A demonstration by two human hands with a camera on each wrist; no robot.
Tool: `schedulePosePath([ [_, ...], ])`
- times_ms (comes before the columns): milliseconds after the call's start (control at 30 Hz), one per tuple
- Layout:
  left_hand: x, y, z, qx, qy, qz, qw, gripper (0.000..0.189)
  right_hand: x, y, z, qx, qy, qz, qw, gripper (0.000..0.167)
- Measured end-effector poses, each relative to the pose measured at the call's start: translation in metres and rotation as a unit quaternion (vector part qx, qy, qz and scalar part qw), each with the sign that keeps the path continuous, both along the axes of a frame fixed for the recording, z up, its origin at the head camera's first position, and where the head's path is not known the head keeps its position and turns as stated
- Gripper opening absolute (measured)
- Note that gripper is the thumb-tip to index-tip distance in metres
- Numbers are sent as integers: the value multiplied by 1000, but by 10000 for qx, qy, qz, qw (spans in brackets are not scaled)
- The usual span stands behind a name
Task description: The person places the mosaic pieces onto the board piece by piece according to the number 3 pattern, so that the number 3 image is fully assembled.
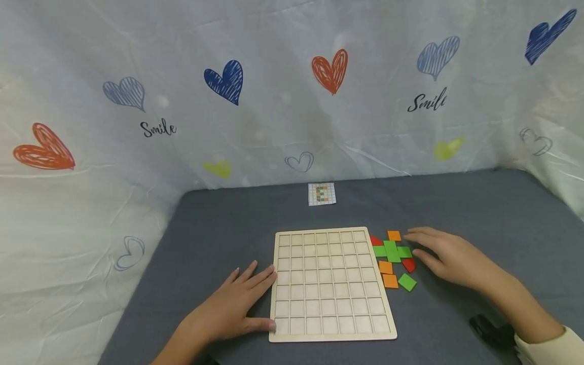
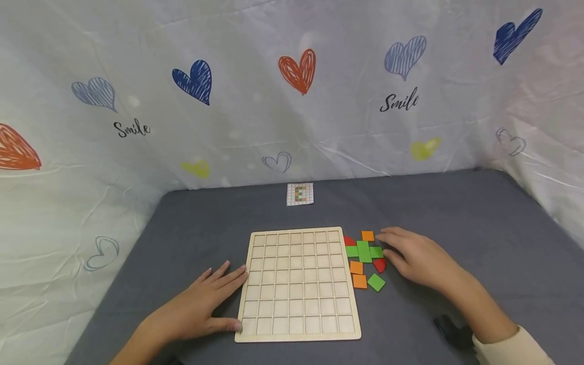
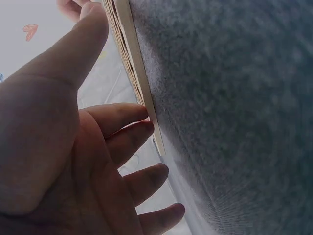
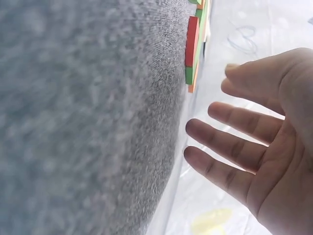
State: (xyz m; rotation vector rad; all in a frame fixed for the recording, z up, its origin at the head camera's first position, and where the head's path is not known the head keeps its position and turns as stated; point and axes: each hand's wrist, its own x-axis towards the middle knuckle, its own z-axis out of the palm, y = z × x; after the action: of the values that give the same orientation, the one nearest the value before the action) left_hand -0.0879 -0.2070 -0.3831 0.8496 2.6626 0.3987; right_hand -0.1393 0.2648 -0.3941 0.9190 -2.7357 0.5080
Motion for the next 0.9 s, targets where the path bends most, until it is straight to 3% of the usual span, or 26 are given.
schedulePosePath([
  [167, -1, 0, -2, 58, -158, -29, 9999, 110, -6, -1, 2, 98, -303, -27, 9995, 36],
  [400, -2, 0, -4, 81, -308, -101, 9994, 123, -17, -5, 1, 113, -314, 24, 9994, 32],
  [900, -1, 1, -5, -21, -327, -100, 9994, 122, -42, -23, 3, 573, -657, -205, 9960, 21],
])
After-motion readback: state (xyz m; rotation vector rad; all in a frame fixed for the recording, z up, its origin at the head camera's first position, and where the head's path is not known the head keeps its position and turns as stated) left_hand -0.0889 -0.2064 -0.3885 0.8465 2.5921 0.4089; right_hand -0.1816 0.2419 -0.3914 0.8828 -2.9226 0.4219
